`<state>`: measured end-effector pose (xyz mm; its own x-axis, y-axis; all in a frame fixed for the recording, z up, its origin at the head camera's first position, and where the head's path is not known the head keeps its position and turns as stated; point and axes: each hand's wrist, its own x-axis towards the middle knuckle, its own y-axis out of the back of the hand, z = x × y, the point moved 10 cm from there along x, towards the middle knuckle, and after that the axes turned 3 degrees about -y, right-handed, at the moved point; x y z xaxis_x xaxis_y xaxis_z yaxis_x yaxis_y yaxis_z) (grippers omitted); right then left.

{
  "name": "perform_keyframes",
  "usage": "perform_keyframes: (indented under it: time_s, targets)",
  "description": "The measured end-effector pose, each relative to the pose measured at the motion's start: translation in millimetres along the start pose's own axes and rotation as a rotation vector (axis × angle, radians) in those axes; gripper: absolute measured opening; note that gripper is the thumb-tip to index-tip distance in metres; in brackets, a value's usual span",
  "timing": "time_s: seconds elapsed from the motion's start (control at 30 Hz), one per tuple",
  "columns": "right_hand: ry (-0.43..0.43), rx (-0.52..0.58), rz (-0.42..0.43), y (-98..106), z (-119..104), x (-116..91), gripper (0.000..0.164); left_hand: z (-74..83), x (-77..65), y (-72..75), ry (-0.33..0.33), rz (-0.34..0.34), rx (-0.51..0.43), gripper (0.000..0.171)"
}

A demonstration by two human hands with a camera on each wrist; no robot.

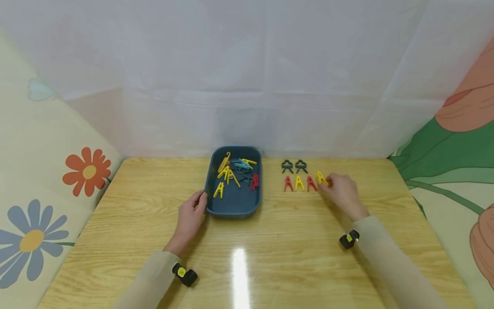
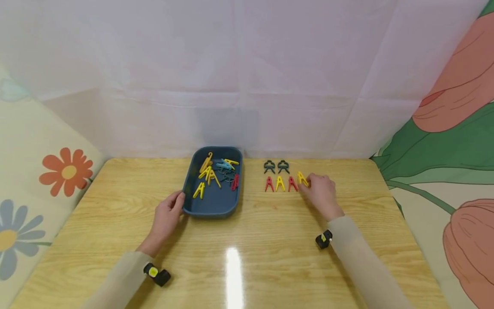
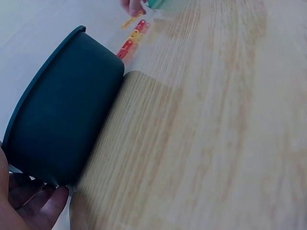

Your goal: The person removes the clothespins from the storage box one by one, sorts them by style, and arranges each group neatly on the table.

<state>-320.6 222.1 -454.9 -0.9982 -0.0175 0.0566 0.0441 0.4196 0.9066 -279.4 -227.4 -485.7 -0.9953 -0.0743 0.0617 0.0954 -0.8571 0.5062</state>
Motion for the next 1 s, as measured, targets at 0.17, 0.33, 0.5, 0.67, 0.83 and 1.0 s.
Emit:
perform_keyframes:
  time_s: [0.17,0.33,0.5,0.67,0.83,1.0]
  targets:
    - [-0.038,-0.025,-0.001,-3.2,8.7,-2.7,0.036,0.7,-0.8,-0.3,0.005,-0.009,-0.008,0.045]
    - [-0.066,-0.044,-0.017,-6.1,9.7,-4.4,0.037,0.2,-0.1,-0.6,0.000,-0.003,-0.011,0.045]
    - [-0.104,-0.053,-0.052,-10.3,11.0,-4.8,0.040,0.1,0.6,-1.1,-0.002,0.008,-0.013,0.045]
    - [-0.119,-0.056,-0.069,-11.8,10.8,-5.5,0.042,0.2,0.2,-1.2,0.000,0.007,-0.013,0.044]
    - [-0.132,-0.054,-0.076,-12.5,11.6,-5.8,0.041,-0.2,-0.3,-1.4,0.004,-0.007,-0.013,0.046]
    - [-0.137,-0.051,-0.077,-12.9,12.1,-5.6,0.042,0.8,0.0,-1.4,-0.003,-0.001,-0.008,0.045]
